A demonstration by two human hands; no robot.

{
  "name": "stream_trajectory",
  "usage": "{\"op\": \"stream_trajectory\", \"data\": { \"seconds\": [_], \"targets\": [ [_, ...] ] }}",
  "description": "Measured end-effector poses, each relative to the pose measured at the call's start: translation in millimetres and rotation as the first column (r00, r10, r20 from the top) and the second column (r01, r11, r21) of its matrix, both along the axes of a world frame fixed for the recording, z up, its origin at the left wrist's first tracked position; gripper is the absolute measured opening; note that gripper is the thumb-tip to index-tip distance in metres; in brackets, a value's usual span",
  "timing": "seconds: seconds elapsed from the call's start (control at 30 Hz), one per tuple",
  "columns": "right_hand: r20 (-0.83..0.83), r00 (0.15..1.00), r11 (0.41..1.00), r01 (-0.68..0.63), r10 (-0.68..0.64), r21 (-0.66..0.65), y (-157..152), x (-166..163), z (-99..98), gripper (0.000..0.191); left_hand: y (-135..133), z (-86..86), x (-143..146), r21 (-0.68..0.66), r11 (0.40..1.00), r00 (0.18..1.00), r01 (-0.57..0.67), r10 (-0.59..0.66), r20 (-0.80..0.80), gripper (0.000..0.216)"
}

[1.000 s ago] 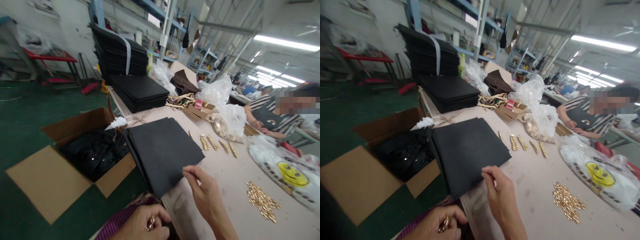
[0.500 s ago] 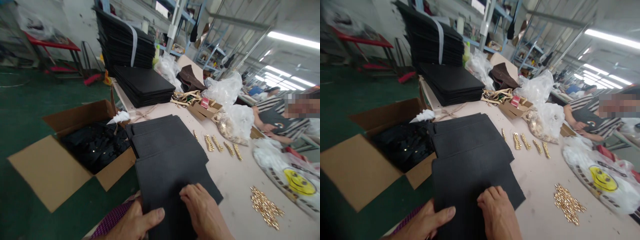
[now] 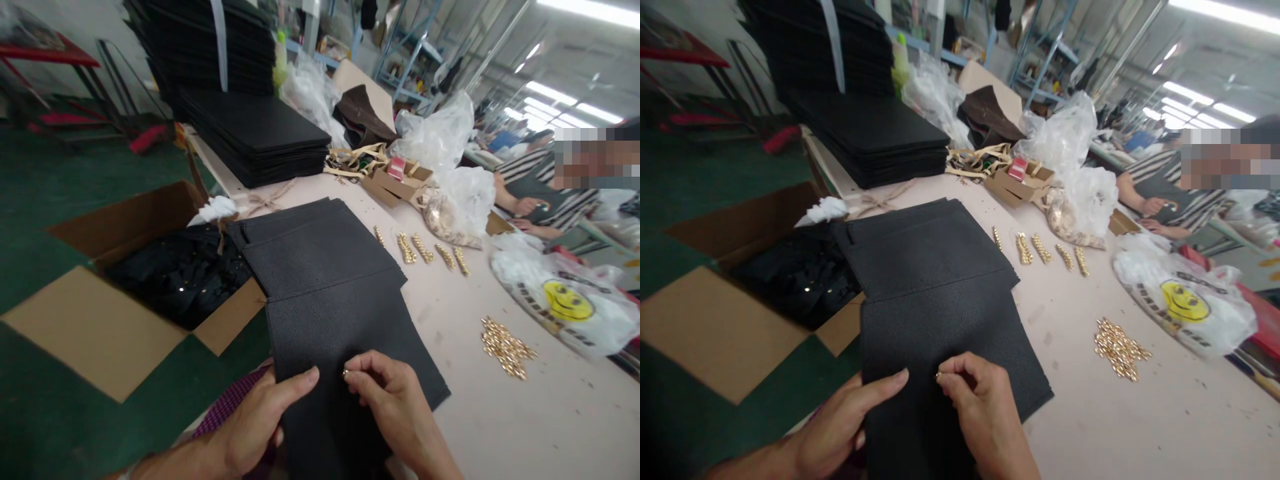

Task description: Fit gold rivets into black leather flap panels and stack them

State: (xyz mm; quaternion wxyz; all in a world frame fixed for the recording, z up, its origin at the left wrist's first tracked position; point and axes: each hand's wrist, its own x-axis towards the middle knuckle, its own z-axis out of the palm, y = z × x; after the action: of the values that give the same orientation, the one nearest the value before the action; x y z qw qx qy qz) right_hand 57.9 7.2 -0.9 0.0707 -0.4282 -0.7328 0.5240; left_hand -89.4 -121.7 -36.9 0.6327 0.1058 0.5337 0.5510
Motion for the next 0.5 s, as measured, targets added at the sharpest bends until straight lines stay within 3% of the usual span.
{"op": "stream_trajectory", "data": {
  "seconds": [0.23,0.5],
  "targets": [
    [0.047,0.999,0.998,-0.012,0.009,0.066,-2.5,-3.4,2.6,0.013,-3.4,-7.9,2.9,0.03,0.999,0.999,-0.016,0.015,0.031,0.036],
    [0.028,0.999,1.0,-0.025,0.025,0.0,0.5,-2.9,3.0,0.011,-3.8,2.8,14.9,-0.002,1.0,0.959,-0.003,0.004,0.282,0.034]
  ]
}}
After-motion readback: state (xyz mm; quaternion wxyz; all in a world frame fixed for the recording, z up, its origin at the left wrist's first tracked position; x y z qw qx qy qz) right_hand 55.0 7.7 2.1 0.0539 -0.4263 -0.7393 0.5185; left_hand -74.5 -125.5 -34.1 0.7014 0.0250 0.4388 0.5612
